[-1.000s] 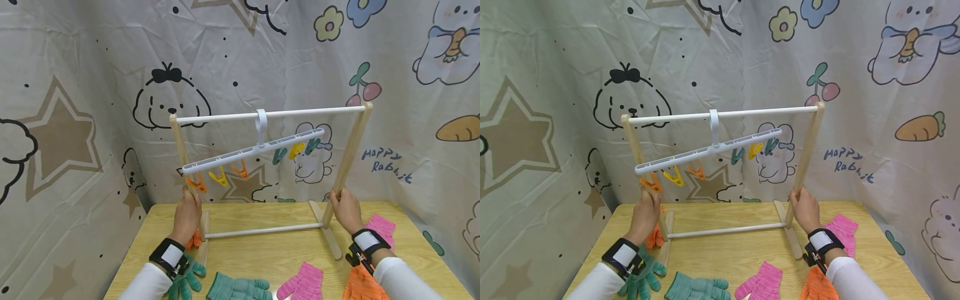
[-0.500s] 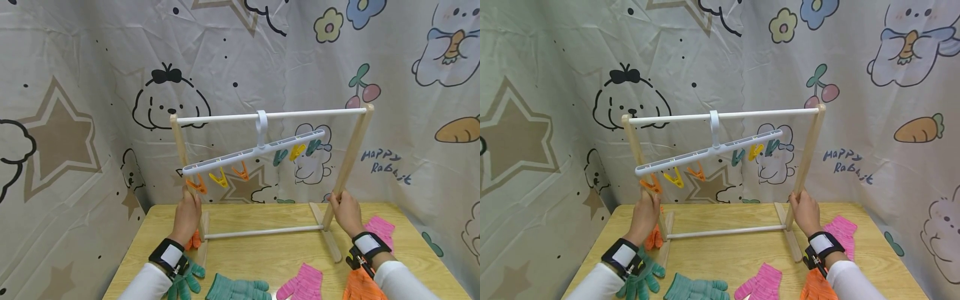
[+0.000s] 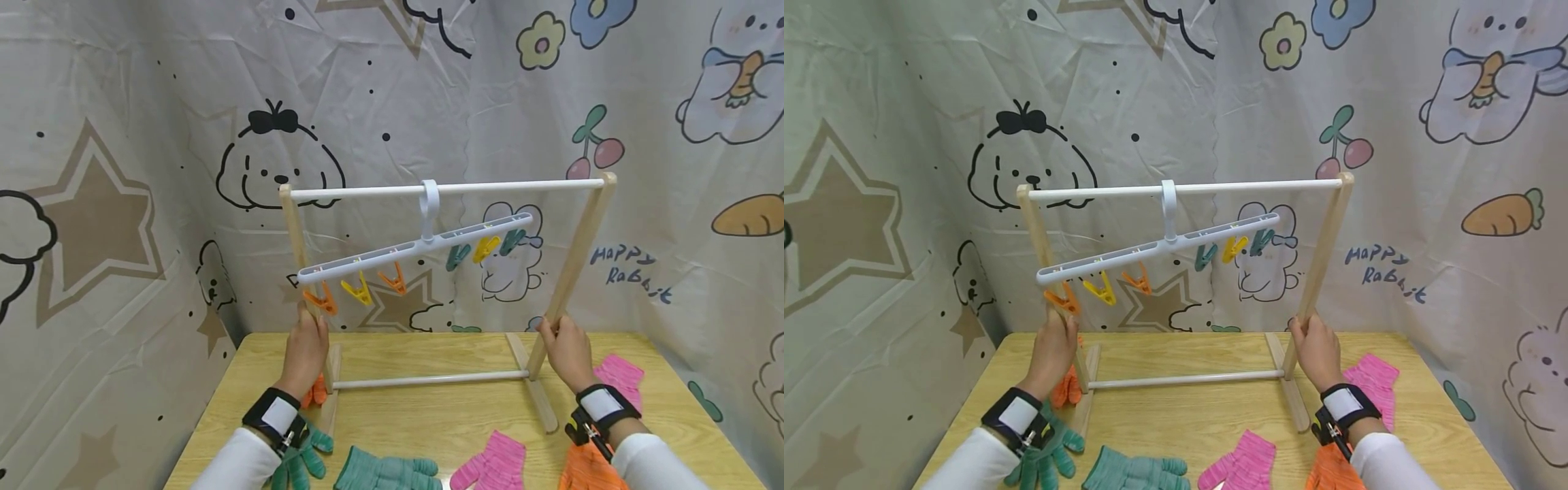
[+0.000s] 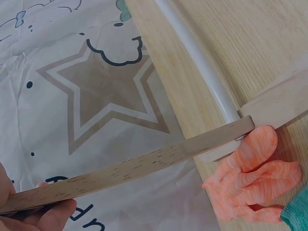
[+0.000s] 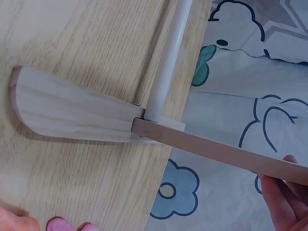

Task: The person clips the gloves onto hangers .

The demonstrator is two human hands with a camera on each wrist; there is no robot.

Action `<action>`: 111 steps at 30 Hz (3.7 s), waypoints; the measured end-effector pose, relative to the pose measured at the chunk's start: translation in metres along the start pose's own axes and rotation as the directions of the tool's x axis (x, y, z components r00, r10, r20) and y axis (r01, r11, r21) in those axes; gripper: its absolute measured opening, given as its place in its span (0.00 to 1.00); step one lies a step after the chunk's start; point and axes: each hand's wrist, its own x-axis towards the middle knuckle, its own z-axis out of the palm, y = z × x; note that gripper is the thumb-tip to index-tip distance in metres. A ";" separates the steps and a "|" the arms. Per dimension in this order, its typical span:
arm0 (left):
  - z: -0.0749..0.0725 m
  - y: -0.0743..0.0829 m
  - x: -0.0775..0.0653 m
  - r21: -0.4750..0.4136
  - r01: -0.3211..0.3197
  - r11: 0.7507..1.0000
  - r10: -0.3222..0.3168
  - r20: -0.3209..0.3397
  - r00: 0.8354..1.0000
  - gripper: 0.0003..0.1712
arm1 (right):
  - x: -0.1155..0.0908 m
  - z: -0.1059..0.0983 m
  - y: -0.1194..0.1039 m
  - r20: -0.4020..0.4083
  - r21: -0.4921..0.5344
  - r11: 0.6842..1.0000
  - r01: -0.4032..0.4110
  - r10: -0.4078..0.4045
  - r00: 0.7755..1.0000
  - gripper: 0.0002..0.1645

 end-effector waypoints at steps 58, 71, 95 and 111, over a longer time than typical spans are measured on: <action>0.004 0.003 0.010 -0.039 0.023 0.999 -0.024 -0.021 0.999 0.19 | -0.016 -0.005 0.000 -0.006 0.001 0.999 -0.035 0.035 0.999 0.19; 0.003 0.004 0.013 -0.050 0.022 0.998 -0.023 -0.015 1.000 0.21 | -0.017 -0.005 0.000 -0.018 0.002 1.000 -0.018 0.018 1.000 0.17; 0.006 0.001 0.017 -0.057 0.041 0.998 -0.041 0.009 0.999 0.19 | -0.021 -0.007 0.000 0.008 0.000 0.998 -0.058 0.058 0.998 0.19; 0.005 0.003 0.019 -0.056 0.058 0.997 -0.057 0.022 0.998 0.22 | -0.021 -0.008 -0.002 0.004 0.008 0.997 -0.077 0.077 0.997 0.19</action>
